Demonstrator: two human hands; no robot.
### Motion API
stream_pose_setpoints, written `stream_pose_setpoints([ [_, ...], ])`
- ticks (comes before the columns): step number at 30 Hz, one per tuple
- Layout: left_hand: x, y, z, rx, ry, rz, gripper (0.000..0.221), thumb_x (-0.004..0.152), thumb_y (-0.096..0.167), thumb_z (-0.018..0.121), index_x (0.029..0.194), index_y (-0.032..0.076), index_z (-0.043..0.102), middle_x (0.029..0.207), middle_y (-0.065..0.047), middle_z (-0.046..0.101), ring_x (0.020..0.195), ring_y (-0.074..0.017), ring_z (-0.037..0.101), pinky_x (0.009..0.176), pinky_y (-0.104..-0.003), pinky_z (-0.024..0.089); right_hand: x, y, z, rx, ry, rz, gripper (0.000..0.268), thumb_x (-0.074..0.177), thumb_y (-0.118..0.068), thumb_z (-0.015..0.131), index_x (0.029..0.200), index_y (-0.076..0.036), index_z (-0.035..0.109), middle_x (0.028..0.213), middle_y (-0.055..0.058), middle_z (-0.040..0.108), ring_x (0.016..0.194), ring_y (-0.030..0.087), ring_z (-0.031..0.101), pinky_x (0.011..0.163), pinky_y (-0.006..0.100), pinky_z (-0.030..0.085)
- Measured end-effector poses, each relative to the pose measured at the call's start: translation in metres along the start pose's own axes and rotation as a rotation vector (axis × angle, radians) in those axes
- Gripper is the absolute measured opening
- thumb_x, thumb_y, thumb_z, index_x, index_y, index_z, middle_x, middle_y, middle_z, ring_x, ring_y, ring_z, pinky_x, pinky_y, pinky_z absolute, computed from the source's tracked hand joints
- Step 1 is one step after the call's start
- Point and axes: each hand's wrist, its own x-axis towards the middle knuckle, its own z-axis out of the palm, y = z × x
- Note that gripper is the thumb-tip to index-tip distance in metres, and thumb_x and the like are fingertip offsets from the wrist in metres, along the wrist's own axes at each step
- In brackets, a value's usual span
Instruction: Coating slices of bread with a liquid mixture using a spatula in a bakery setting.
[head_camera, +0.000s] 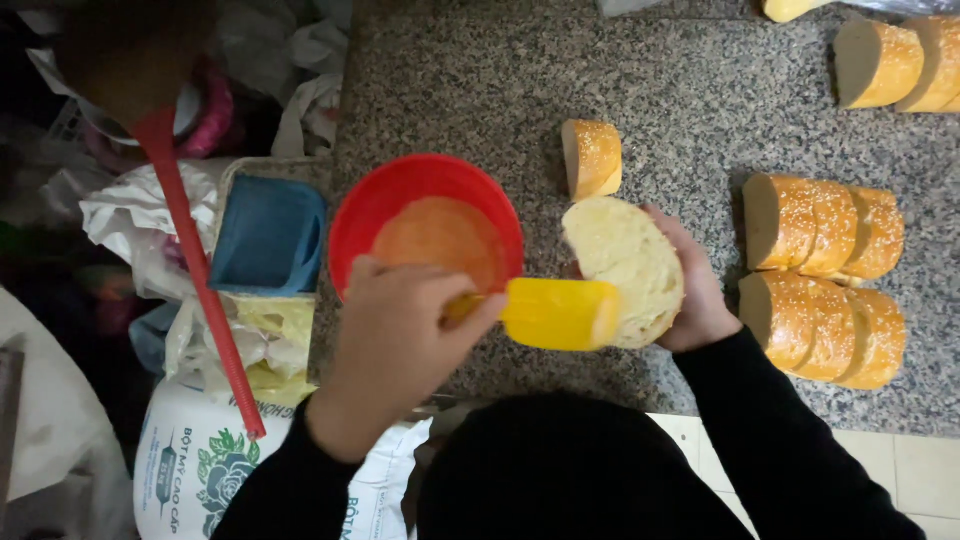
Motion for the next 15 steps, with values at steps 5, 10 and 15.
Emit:
stream_pose_setpoints([
  [5, -0.007, 0.017, -0.003, 0.063, 0.244, 0.04, 0.038, 0.108, 0.047, 0.072, 0.081, 0.021, 0.077, 0.077, 0.006, 0.077, 0.071, -0.0199, 0.068, 0.087, -0.05, 0.036, -0.004, -0.007, -0.016, -0.028, 0.002, 0.077, 0.063, 0.107, -0.066, 0.056, 0.138, -0.016, 0.076, 0.123, 0.014, 0.083, 0.105, 0.036, 0.079, 0.089, 0.058, 0.063],
  [10, -0.003, 0.026, 0.025, 0.223, 0.418, 0.12, 0.046, 0.11, 0.053, 0.073, 0.079, 0.019, 0.075, 0.067, 0.002, 0.066, 0.065, -0.0226, 0.065, 0.087, -0.051, 0.04, -0.013, -0.012, -0.025, -0.054, -0.056, 0.015, 0.061, 0.111, -0.06, 0.056, 0.142, -0.011, 0.075, 0.125, 0.016, 0.083, 0.107, 0.036, 0.079, 0.094, 0.052, 0.064],
  [15, -0.007, 0.045, 0.016, 0.232, 0.565, 0.079, 0.035, 0.111, 0.041, 0.075, 0.085, 0.018, 0.075, 0.077, 0.0, 0.074, 0.071, -0.0248, 0.065, 0.084, -0.049, 0.033, -0.02, -0.021, -0.048, -0.026, -0.021, 0.092, 0.061, 0.105, -0.07, 0.06, 0.133, -0.018, 0.079, 0.112, 0.015, 0.084, 0.088, 0.039, 0.079, 0.074, 0.065, 0.065],
])
